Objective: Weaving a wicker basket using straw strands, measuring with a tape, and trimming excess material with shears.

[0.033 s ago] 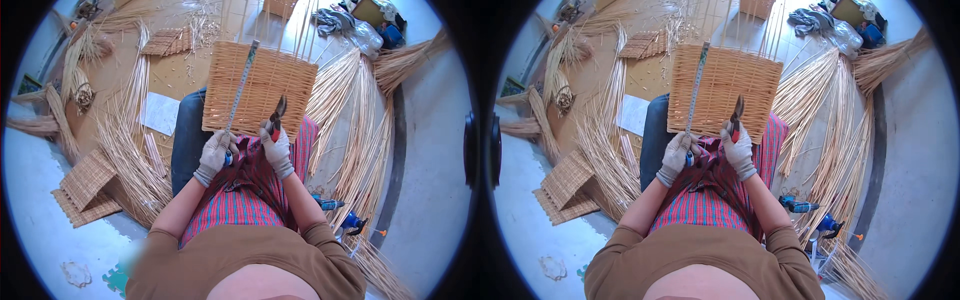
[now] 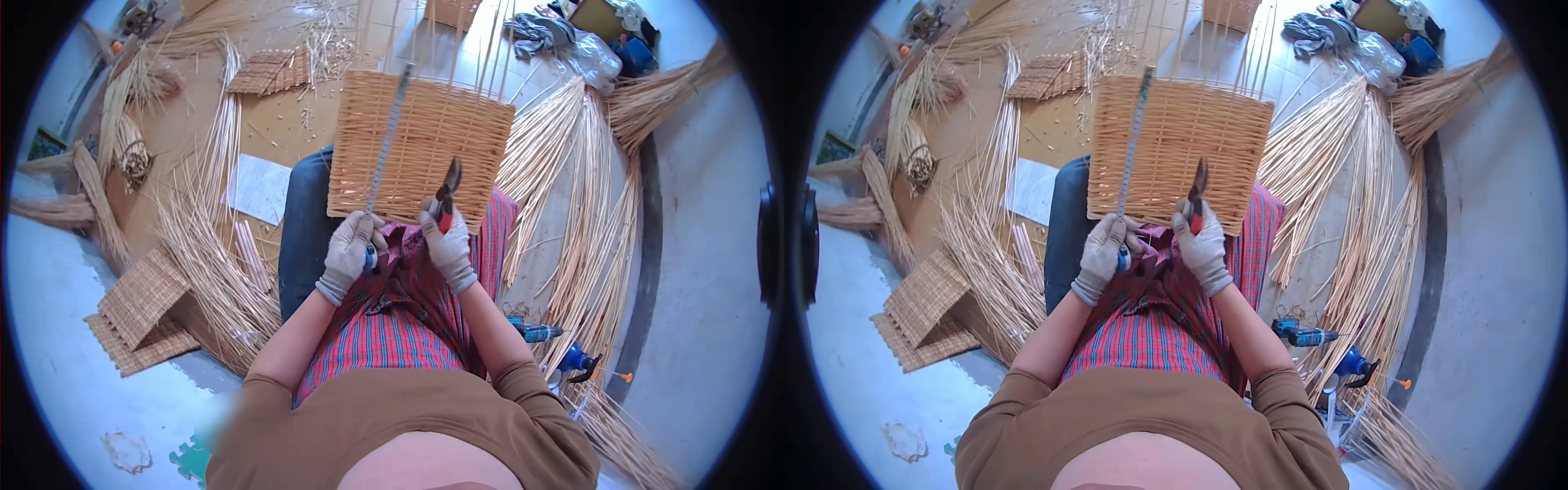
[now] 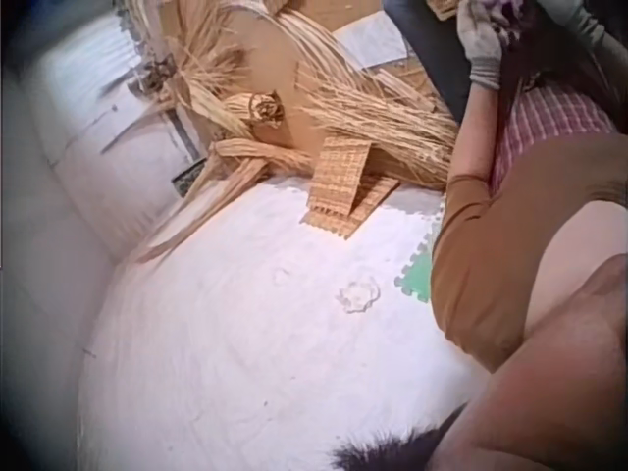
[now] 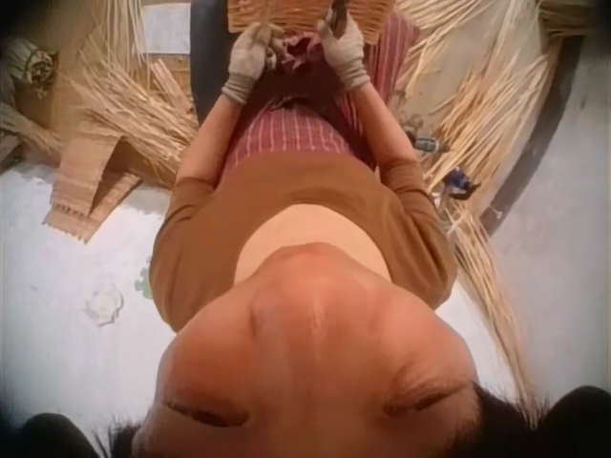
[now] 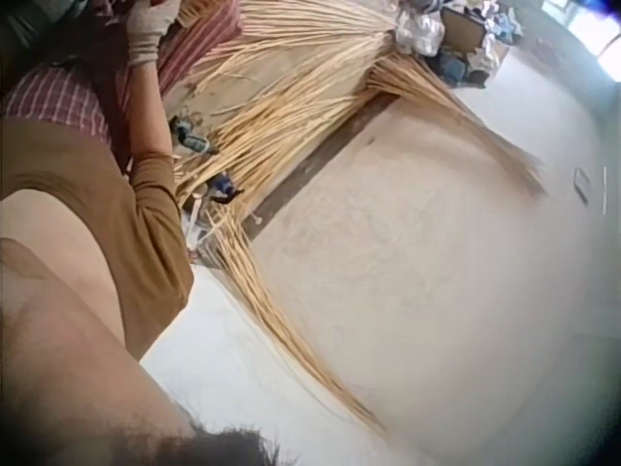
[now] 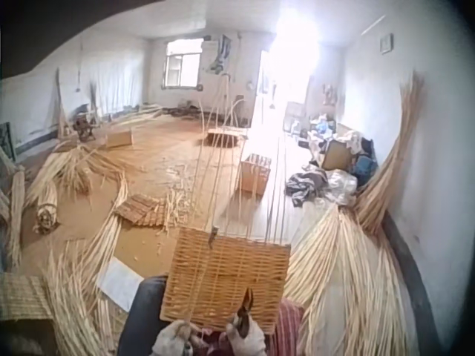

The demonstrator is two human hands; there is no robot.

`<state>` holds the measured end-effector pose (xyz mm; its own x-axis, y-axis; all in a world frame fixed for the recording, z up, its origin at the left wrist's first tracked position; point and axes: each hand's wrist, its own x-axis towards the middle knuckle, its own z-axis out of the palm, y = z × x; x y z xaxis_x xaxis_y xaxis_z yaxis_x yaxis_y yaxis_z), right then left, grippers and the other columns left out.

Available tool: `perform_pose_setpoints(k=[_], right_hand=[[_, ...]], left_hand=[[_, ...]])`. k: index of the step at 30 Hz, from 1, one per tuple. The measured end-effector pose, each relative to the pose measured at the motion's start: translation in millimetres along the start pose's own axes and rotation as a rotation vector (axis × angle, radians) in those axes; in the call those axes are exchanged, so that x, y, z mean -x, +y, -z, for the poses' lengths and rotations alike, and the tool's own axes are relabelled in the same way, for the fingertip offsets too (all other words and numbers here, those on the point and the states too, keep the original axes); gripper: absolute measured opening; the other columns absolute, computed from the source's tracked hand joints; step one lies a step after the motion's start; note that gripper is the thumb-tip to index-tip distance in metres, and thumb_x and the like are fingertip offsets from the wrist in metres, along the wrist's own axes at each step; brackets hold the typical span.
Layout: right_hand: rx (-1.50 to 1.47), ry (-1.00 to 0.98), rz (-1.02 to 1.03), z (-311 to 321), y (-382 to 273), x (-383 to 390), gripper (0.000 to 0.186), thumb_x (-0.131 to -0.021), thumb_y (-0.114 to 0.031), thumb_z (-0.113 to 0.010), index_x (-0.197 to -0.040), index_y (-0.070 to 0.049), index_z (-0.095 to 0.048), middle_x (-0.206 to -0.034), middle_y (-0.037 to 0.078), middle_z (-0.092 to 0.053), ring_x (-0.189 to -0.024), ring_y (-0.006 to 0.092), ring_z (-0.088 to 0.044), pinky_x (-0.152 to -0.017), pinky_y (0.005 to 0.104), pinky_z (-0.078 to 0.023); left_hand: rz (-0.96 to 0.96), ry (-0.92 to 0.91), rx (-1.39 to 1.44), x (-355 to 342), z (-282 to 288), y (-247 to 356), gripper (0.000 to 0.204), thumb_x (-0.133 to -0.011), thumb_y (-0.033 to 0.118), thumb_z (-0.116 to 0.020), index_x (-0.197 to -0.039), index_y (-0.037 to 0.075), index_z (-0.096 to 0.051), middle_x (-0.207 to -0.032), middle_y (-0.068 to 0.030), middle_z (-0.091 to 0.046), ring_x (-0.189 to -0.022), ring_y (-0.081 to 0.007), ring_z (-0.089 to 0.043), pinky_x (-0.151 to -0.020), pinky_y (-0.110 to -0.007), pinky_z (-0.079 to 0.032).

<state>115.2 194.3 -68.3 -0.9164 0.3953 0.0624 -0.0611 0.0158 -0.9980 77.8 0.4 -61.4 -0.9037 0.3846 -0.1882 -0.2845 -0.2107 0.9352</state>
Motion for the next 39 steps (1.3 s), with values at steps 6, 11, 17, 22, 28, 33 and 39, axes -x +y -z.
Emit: perform_pose_setpoints(k=[6, 11, 17, 22, 28, 33, 39], right_hand=[[0.515, 0.037, 0.143, -26, 22, 31, 0.025, -0.086, -0.020, -0.070, -0.103, -0.004, -0.061, -0.091, 0.018, -0.063, -0.086, 0.0370, -0.063, -0.079, 0.0430, -0.050], [0.463, 0.057, -0.189, -35, 54, 51, 0.029, -0.084, -0.019, -0.072, -0.106, -0.003, -0.062, -0.097, 0.017, -0.065, -0.093, 0.0321, -0.065, -0.086, 0.0395, -0.051], [0.284, 0.005, -0.171, -25, 74, 51, 0.037, -0.085, -0.021, -0.069, -0.116, -0.004, -0.060, -0.108, 0.019, -0.067, -0.105, 0.0384, -0.064, -0.094, 0.0425, -0.050], [0.186, -0.076, -0.361, -17, 29, 47, 0.037, -0.088, -0.032, -0.073, -0.109, -0.005, -0.059, -0.099, 0.014, -0.067, -0.093, 0.0264, -0.066, -0.088, 0.0380, -0.050], [0.577, -0.105, 0.162, 85, -99, -37, 0.036, -0.070, -0.019, -0.088, -0.095, -0.008, -0.064, -0.082, 0.011, -0.062, -0.074, 0.0253, -0.061, -0.068, 0.0383, -0.050], [1.443, 0.114, 0.714, 157, -169, -121, 0.046, -0.068, -0.029, -0.086, -0.105, -0.015, -0.064, -0.091, 0.004, -0.066, -0.093, 0.0226, -0.063, -0.087, 0.0374, -0.046], [1.778, -0.218, 0.858, 137, -184, -174, 0.019, -0.082, -0.014, -0.066, -0.101, -0.015, -0.065, -0.093, 0.004, -0.066, -0.097, 0.0223, -0.063, -0.089, 0.0369, -0.047]], left_hand=[[-0.152, 0.367, -0.215, -46, 37, -48, 0.024, -0.104, 0.024, -0.055, -0.096, 0.002, -0.063, -0.071, -0.0032, -0.062, -0.054, -0.0115, -0.054, -0.051, -0.027, -0.045], [-0.008, 0.442, -0.553, -47, 33, -60, 0.027, -0.103, 0.023, -0.056, -0.089, 0.001, -0.063, -0.073, -0.0035, -0.064, -0.066, -0.0117, -0.058, -0.061, -0.030, -0.048], [-0.170, 0.278, -0.538, -50, -27, -2, 0.010, -0.096, 0.010, -0.066, -0.102, 0.004, -0.066, -0.082, -0.0055, -0.065, -0.071, -0.0132, -0.061, -0.066, -0.030, -0.051], [-0.866, 0.159, -0.922, -102, -69, 76, 0.019, -0.091, 0.006, -0.068, -0.109, 0.010, -0.068, -0.097, -0.0087, -0.065, -0.077, -0.0233, -0.065, -0.066, -0.034, -0.052], [-0.950, 0.108, -1.200, -146, -73, 117, 0.030, -0.089, 0.009, -0.067, -0.118, 0.016, -0.064, -0.107, -0.0086, -0.062, -0.083, -0.0323, -0.065, -0.068, -0.041, -0.053], [-0.782, 0.186, -1.396, -155, -72, 113, 0.010, -0.091, 0.019, -0.067, -0.100, 0.014, -0.066, -0.092, -0.0096, -0.059, -0.078, -0.0329, -0.065, -0.065, -0.043, -0.052], [-0.765, 0.186, -1.383, -164, -72, 102, 0.015, -0.093, 0.028, -0.067, -0.092, 0.013, -0.067, -0.087, -0.0099, -0.059, -0.074, -0.0326, -0.063, -0.062, -0.044, -0.050]])
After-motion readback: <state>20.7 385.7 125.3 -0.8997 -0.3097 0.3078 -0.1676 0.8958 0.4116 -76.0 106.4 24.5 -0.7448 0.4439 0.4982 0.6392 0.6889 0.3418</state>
